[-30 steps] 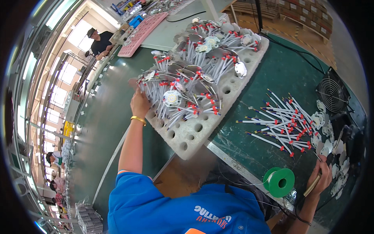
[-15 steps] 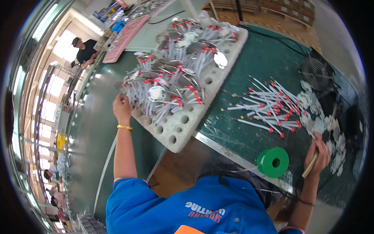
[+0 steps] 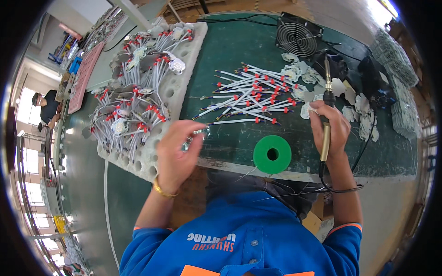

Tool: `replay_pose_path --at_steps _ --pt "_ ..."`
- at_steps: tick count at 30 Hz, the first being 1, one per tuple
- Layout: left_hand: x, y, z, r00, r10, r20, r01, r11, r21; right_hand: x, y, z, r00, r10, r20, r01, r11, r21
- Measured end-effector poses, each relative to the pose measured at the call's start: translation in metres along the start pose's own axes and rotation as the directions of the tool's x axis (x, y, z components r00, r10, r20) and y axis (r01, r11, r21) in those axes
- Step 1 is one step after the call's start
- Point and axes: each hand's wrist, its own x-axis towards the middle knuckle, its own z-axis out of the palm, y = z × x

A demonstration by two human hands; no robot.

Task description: The person solders wires onto circuit boards using a soldering iron, places the assembled circuit boards into a foam tray, and slides the tray down the workbench.

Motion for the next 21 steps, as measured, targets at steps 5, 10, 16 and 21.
replay_pose_path --at_steps 5,10,16,21 --pt "0.023 0.004 0.070 0.994 0.033 0.107 -0.043 0.995 0.091 0.003 0.000 0.004 0.998 -0.004 -0.066 0.001 0.999 -0.038" --pt "0.025 -0.007 0.092 0.961 -0.038 0.274 -0.034 0.967 0.251 -0.013 0.006 0.009 0.999 -0.018 -0.036 0.013 0.990 -0.138" --pt "0.034 0.002 0.088 0.932 -0.077 0.355 0.073 0.997 0.024 -0.047 0.039 -0.001 0.980 0.196 -0.037 -0.195 0.980 0.031" --pt "0.040 0.008 0.084 0.975 -0.191 0.114 0.219 0.914 -0.341 -0.039 0.037 0.002 0.968 0.234 0.093 -0.244 0.963 0.115"
